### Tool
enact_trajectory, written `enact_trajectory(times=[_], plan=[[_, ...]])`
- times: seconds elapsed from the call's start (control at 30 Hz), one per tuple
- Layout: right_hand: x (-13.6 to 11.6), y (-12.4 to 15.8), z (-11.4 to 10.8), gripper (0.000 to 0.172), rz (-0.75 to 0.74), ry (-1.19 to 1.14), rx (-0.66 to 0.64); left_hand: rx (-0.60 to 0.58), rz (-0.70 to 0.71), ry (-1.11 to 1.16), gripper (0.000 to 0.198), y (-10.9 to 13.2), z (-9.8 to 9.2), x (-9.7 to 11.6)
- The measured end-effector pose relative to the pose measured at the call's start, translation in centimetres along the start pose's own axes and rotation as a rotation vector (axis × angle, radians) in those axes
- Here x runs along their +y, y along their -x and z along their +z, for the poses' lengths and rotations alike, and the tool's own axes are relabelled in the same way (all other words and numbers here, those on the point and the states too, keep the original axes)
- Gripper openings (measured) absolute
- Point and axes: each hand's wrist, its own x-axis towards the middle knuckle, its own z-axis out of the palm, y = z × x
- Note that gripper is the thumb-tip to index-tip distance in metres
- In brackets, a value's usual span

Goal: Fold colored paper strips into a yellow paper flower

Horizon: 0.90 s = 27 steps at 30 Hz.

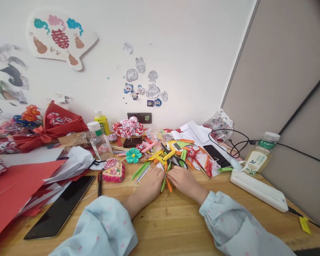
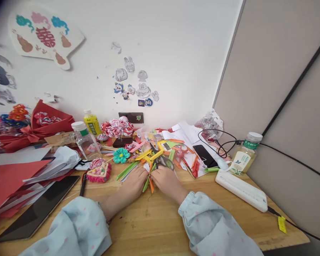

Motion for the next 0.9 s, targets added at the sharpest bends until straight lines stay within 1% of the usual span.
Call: enact_trajectory(times=[0.13, 0.23, 0.4, 0.5, 0.57, 0.63, 0.67, 0.73, 0.8, 0.9], plan=[[0.8, 0.1, -0.5, 0.012, 0.055, -0.059, -0.023, 0.002, -0.004, -0.082, 0.022, 0.0, 0.2, -0.7], [1.4, 0.2, -0.7, 0.010, 0.082, -0.101, -0.047, 0.002, -0.004, -0.080, 0.023, -0.2, 0.2, -1.1], [2.1, 0.3, -0.8, 0.011, 0.078, -0.135, -0.051, 0.000, -0.026, -0.049, 0.024, -0.4, -0.2, -2.1], [2.2, 0.4, -0.9, 0.011, 0.147, -0.191, 0.007, 0.012, -0.039, -0.023, 0.023, -0.2, -0.4, -2.5], [2.2, 0.4, -1.1, 0.022, 0.201, -0.234, 0.070, 0.015, -0.040, 0.005, 0.022, -0.1, -0.4, -2.5], [2.0, 0.4, -1.2, 0.035, 0.180, -0.251, 0.089, 0.017, -0.045, 0.043, 0.022, -0.1, -0.4, -2.4], [1.9, 0.3, -1.3, 0.036, 0.146, -0.244, 0.074, 0.018, -0.050, 0.067, 0.022, -0.1, -0.4, -2.3], [1.6, 0.3, -1.4, 0.031, 0.082, -0.214, 0.023, 0.024, -0.067, 0.127, 0.021, -0.1, -0.4, -2.2], [1.3, 0.2, -1.4, 0.023, 0.059, -0.201, -0.012, 0.035, -0.094, 0.205, 0.019, -0.1, -0.5, -2.1], [1.0, 0.2, -1.3, 0.017, 0.053, -0.225, -0.014, 0.066, -0.169, 0.354, 0.014, -0.3, -0.6, -2.0]])
